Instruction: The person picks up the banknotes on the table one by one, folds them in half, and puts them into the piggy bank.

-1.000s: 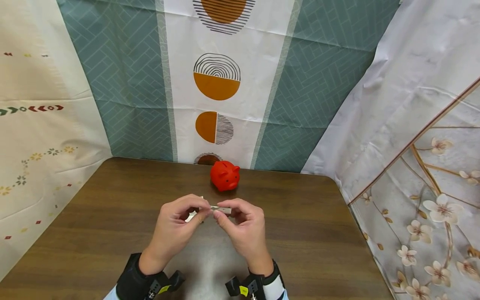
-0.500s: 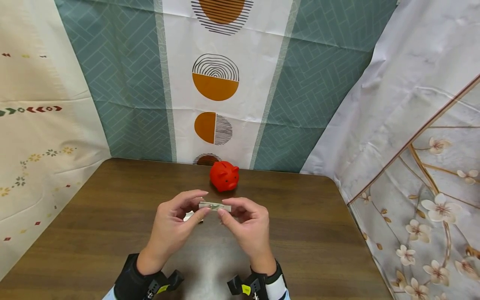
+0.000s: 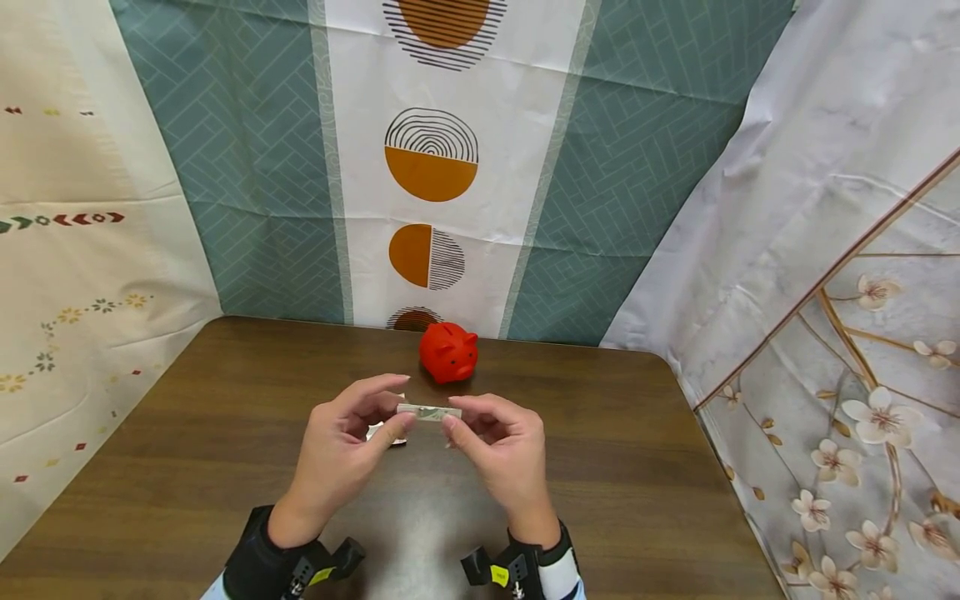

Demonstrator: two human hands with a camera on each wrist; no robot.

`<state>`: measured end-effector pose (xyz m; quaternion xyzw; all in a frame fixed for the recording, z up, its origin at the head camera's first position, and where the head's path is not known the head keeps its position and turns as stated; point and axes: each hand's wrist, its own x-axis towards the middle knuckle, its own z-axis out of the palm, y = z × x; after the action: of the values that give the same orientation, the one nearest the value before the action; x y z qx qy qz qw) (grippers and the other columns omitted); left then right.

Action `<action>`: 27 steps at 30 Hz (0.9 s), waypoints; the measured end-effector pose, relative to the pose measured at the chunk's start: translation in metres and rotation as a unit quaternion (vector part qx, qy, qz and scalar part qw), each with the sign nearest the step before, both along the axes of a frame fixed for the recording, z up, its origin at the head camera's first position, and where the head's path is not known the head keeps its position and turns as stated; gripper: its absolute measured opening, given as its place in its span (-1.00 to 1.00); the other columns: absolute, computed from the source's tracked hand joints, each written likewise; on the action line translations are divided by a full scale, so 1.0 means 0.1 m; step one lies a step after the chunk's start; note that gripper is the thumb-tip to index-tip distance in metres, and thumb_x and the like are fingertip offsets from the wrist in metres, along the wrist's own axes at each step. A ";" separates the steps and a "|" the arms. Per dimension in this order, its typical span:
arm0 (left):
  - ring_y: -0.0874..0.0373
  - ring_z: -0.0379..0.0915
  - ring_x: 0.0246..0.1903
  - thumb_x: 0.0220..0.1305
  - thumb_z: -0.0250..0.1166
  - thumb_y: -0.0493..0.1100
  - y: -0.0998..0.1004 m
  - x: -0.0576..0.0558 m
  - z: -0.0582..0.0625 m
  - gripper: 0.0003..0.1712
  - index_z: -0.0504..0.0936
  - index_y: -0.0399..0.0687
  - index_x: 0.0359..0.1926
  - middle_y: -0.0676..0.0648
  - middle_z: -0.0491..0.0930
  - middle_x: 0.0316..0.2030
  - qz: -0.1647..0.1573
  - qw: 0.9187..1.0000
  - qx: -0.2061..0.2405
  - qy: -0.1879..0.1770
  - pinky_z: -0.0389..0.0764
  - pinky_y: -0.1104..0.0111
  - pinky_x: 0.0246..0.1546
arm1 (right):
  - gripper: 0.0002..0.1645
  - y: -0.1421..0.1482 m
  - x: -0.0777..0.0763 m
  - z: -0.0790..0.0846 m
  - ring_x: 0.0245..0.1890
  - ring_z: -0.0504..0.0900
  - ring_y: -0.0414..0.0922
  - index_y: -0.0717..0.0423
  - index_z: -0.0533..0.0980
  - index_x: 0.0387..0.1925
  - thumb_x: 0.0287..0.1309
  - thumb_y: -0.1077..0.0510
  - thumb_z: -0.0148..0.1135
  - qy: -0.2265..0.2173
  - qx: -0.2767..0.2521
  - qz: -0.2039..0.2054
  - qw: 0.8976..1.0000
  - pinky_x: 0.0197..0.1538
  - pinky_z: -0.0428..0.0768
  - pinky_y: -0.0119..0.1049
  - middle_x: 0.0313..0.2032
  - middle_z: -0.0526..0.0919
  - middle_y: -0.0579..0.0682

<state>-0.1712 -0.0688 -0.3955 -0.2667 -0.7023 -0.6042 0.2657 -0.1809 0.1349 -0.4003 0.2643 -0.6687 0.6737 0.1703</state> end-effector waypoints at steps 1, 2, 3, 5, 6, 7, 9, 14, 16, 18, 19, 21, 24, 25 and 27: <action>0.23 0.55 -0.51 0.13 0.47 -0.46 0.00 0.00 0.00 -0.47 0.64 -0.09 0.13 -0.06 0.73 -0.43 0.000 1.000 0.002 0.000 0.62 0.44 -0.49 | -0.69 0.00 0.00 0.00 -0.51 0.71 -0.15 0.50 0.62 -0.07 0.10 0.52 0.38 -0.007 0.002 0.001 1.000 -0.39 0.74 -0.28 -0.38 0.75 -0.14; 0.23 0.54 -0.52 0.12 0.47 -0.47 -0.01 0.00 0.00 -0.48 0.64 -0.10 0.12 -0.06 0.72 -0.43 0.002 1.000 0.002 0.002 0.62 0.44 -0.49 | -0.68 0.00 0.00 0.00 -0.50 0.72 -0.15 0.52 0.61 -0.06 0.11 0.52 0.38 -0.009 0.005 0.003 1.000 -0.37 0.75 -0.26 -0.38 0.75 -0.14; 0.23 0.55 -0.52 0.12 0.47 -0.46 -0.01 -0.01 0.00 -0.49 0.64 -0.11 0.11 -0.07 0.73 -0.43 0.002 1.000 0.002 0.001 0.63 0.44 -0.48 | -0.69 0.00 0.00 0.00 -0.49 0.73 -0.15 0.52 0.60 -0.06 0.12 0.51 0.38 -0.012 0.005 0.006 1.000 -0.35 0.76 -0.25 -0.38 0.76 -0.14; 0.23 0.56 -0.51 0.14 0.47 -0.44 -0.02 -0.01 -0.01 -0.52 0.66 -0.13 0.10 -0.06 0.74 -0.41 0.004 1.000 -0.002 -0.004 0.64 0.44 -0.46 | -0.71 0.00 0.00 0.00 -0.48 0.75 -0.15 0.49 0.60 -0.08 0.13 0.50 0.37 -0.014 0.002 0.013 1.000 -0.33 0.76 -0.22 -0.36 0.77 -0.13; 0.24 0.58 -0.49 0.15 0.47 -0.42 -0.02 -0.01 -0.01 -0.55 0.67 -0.13 0.09 -0.06 0.75 -0.39 0.004 1.000 -0.005 -0.007 0.65 0.44 -0.45 | -0.73 0.00 -0.01 0.00 -0.47 0.75 -0.15 0.48 0.60 -0.09 0.14 0.51 0.35 -0.012 -0.003 0.019 1.000 -0.34 0.77 -0.21 -0.36 0.77 -0.12; 0.24 0.58 -0.47 0.17 0.47 -0.40 -0.02 -0.02 -0.01 -0.59 0.69 -0.14 0.06 -0.06 0.75 -0.38 0.002 1.000 -0.007 -0.011 0.66 0.43 -0.43 | -0.76 -0.01 -0.01 0.00 -0.47 0.75 -0.16 0.47 0.60 -0.11 0.16 0.52 0.33 -0.006 -0.009 0.028 1.000 -0.35 0.77 -0.20 -0.36 0.77 -0.11; 0.23 0.59 -0.45 0.20 0.46 -0.37 -0.03 -0.02 -0.01 -0.68 0.73 -0.12 -0.01 -0.03 0.74 -0.37 -0.007 1.000 -0.009 -0.024 0.67 0.44 -0.41 | -0.78 -0.01 -0.02 -0.01 -0.46 0.76 -0.17 0.44 0.59 -0.12 0.18 0.55 0.29 0.010 -0.024 0.051 0.998 -0.38 0.76 -0.17 -0.36 0.77 -0.09; 0.14 0.62 -0.41 0.23 0.44 -0.37 -0.05 -0.03 0.01 -0.84 0.76 -0.11 -0.17 -0.07 0.73 -0.36 -0.062 0.996 0.026 -0.063 0.69 0.40 -0.37 | -0.75 -0.03 -0.04 -0.03 -0.43 0.78 -0.17 0.42 0.60 -0.13 0.17 0.61 0.22 0.048 -0.064 0.101 0.992 -0.37 0.76 -0.17 -0.32 0.79 -0.06; 0.13 0.62 -0.37 0.23 0.44 -0.38 -0.06 -0.02 0.01 -0.85 0.75 -0.13 -0.19 -0.10 0.73 -0.32 -0.077 0.993 0.042 -0.075 0.70 0.38 -0.36 | -0.75 -0.04 -0.03 -0.02 -0.43 0.78 -0.16 0.38 0.63 -0.16 0.15 0.60 0.25 0.054 -0.069 0.095 0.992 -0.34 0.77 -0.22 -0.31 0.79 -0.06; 0.16 0.60 -0.34 0.22 0.45 -0.38 -0.06 -0.01 0.02 -0.84 0.75 -0.13 -0.18 -0.10 0.73 -0.30 -0.078 0.992 0.050 -0.085 0.69 0.39 -0.35 | -0.74 -0.05 -0.02 -0.02 -0.44 0.77 -0.14 0.34 0.66 -0.17 0.13 0.59 0.29 0.059 -0.063 0.080 0.993 -0.33 0.76 -0.27 -0.30 0.78 -0.06; 0.17 0.58 -0.35 0.21 0.46 -0.38 -0.06 -0.01 0.02 -0.82 0.75 -0.13 -0.16 -0.10 0.71 -0.30 -0.074 0.992 0.052 -0.088 0.67 0.40 -0.37 | -0.74 -0.06 -0.02 -0.02 -0.45 0.76 -0.12 0.33 0.66 -0.17 0.12 0.59 0.30 0.061 -0.060 0.071 0.994 -0.32 0.76 -0.28 -0.29 0.77 -0.06; 0.17 0.58 -0.37 0.19 0.46 -0.40 -0.06 0.00 0.02 -0.77 0.73 -0.17 -0.12 -0.12 0.69 -0.31 -0.069 0.991 0.061 -0.095 0.69 0.39 -0.37 | -0.68 -0.06 -0.01 -0.02 -0.45 0.75 -0.12 0.31 0.66 -0.12 0.09 0.58 0.33 0.066 -0.050 0.051 0.995 -0.32 0.75 -0.31 -0.29 0.78 -0.08; 0.17 0.57 -0.42 0.17 0.47 -0.40 -0.05 0.00 0.02 -0.76 0.72 -0.19 -0.12 -0.14 0.67 -0.34 -0.064 0.989 0.075 -0.109 0.70 0.39 -0.38 | -0.63 -0.07 0.00 -0.02 -0.43 0.77 -0.12 0.34 0.65 -0.06 0.07 0.59 0.35 0.067 -0.046 0.032 0.996 -0.32 0.75 -0.31 -0.27 0.79 -0.09; 0.16 0.58 -0.42 0.18 0.47 -0.40 -0.05 0.00 0.02 -0.78 0.72 -0.20 -0.13 -0.15 0.67 -0.34 -0.067 0.988 0.080 -0.110 0.70 0.38 -0.37 | -0.63 -0.06 0.00 -0.02 -0.42 0.78 -0.12 0.35 0.65 -0.05 0.08 0.58 0.34 0.065 -0.045 0.029 0.996 -0.30 0.76 -0.30 -0.27 0.80 -0.09; 0.15 0.59 -0.42 0.19 0.47 -0.39 -0.05 0.00 0.02 -0.84 0.73 -0.21 -0.19 -0.15 0.68 -0.34 -0.072 0.988 0.085 -0.111 0.71 0.37 -0.36 | -0.68 -0.06 0.00 -0.02 -0.40 0.79 -0.13 0.39 0.65 -0.08 0.10 0.57 0.34 0.055 -0.043 0.025 0.997 -0.27 0.76 -0.27 -0.26 0.80 -0.10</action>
<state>-0.1716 -0.0734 -0.3939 -0.2245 -0.6526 -0.7049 0.1637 -0.1805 0.1292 -0.4023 0.3097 -0.6219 0.6906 0.2008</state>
